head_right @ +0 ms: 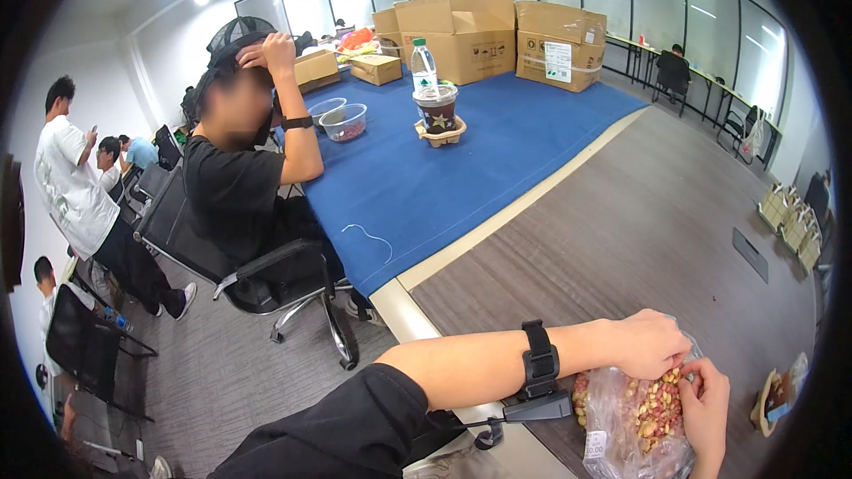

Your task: Sorting through a bag of mixed nuts and peanuts on a table in an office setting.

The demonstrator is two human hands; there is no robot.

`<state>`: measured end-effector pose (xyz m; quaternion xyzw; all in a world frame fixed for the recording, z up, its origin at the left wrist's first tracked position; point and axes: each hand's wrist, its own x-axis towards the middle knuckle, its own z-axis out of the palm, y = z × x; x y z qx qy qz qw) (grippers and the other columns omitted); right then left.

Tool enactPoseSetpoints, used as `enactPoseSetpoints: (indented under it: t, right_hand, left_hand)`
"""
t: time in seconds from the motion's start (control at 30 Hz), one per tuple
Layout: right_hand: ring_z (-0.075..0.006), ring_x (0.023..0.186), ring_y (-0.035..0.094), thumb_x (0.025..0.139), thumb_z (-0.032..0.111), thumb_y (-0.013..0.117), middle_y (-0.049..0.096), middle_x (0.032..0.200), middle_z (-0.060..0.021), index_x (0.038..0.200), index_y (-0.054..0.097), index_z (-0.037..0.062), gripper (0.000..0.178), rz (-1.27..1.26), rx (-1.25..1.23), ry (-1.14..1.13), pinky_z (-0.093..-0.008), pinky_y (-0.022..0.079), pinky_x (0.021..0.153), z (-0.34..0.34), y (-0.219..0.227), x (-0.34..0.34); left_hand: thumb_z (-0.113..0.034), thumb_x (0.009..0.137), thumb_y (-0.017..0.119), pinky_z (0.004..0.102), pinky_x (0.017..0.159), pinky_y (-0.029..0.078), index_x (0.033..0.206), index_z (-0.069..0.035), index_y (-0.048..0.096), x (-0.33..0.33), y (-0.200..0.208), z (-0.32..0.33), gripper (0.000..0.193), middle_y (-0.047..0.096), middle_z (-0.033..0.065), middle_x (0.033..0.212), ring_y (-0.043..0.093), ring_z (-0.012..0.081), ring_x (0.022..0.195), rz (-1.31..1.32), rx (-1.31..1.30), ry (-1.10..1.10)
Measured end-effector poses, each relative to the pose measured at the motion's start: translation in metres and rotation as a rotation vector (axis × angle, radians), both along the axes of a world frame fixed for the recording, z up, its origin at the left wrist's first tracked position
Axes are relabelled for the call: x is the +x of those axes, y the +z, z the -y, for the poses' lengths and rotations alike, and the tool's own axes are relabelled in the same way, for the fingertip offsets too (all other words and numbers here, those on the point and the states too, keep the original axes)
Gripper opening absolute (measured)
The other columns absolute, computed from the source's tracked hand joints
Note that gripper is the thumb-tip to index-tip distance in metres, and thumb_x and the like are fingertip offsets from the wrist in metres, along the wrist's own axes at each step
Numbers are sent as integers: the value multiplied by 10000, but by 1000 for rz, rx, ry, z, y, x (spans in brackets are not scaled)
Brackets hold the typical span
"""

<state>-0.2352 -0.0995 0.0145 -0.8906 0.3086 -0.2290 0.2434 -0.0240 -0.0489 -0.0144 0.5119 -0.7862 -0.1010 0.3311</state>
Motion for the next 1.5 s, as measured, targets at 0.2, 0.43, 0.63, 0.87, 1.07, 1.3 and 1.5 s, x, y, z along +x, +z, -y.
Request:
enactPoseSetpoints:
  t: [0.2, 0.43, 0.63, 0.87, 1.07, 1.3, 1.5]
  right_hand:
    - [-130, 552, 368, 804, -23, 649, 383, 588, -39, 866, 617, 1, 74, 9, -1, 11, -340, 286, 534, -3, -3, 5]
    - [-139, 587, 430, 847, 44, 638, 443, 623, -80, 925, 652, 6, 88, -12, -51, 16, -336, 347, 553, 4, 0, -12]
    - [-157, 490, 469, 887, 79, 666, 521, 568, -72, 998, 675, 65, 113, -40, 13, 79, -351, 365, 506, 10, -5, 10]
    - [-184, 468, 435, 886, 82, 692, 479, 533, -62, 967, 656, 77, 89, -75, 21, 53, -353, 343, 502, 5, 3, -9]
    - [-238, 478, 503, 874, 112, 717, 528, 548, -80, 945, 643, 91, 105, -59, 15, 62, -377, 378, 514, 2, 1, 0]
    - [-278, 543, 568, 873, 88, 696, 598, 624, -114, 928, 671, 64, 65, -85, -8, 90, -382, 422, 546, 5, 2, -2]
    - [-338, 601, 597, 868, 62, 659, 619, 687, -164, 857, 667, 25, 40, 90, -135, 190, -393, 464, 581, 11, -9, -1]
  left_hand:
    - [-216, 795, 653, 481, 743, 533, 816, -95, 701, 4, 2, -9, 132, 711, 141, 786, 695, 367, 814, -18, 17, 11]
    - [-237, 782, 670, 491, 852, 558, 1009, -100, 754, -5, 18, 4, 278, 740, 191, 938, 707, 385, 969, 130, 133, -36]
    - [-286, 851, 674, 474, 716, 541, 933, -123, 662, 19, 0, -3, 182, 684, 111, 782, 691, 348, 819, 129, 31, 15]
    - [-197, 864, 655, 451, 664, 520, 872, -79, 644, -3, 16, 0, 119, 670, 120, 744, 672, 342, 737, 127, 63, 64]
    - [-140, 832, 660, 420, 610, 483, 905, -76, 621, 2, 14, -9, 104, 637, 102, 710, 631, 312, 657, 99, 45, -6]
    - [-130, 854, 683, 397, 567, 452, 888, -64, 629, 2, 12, -3, 92, 559, 82, 633, 571, 268, 578, 14, 73, -110]
    - [-164, 868, 716, 393, 574, 457, 884, -51, 631, 0, 17, -1, 142, 603, 96, 662, 583, 271, 588, 61, 21, -107]
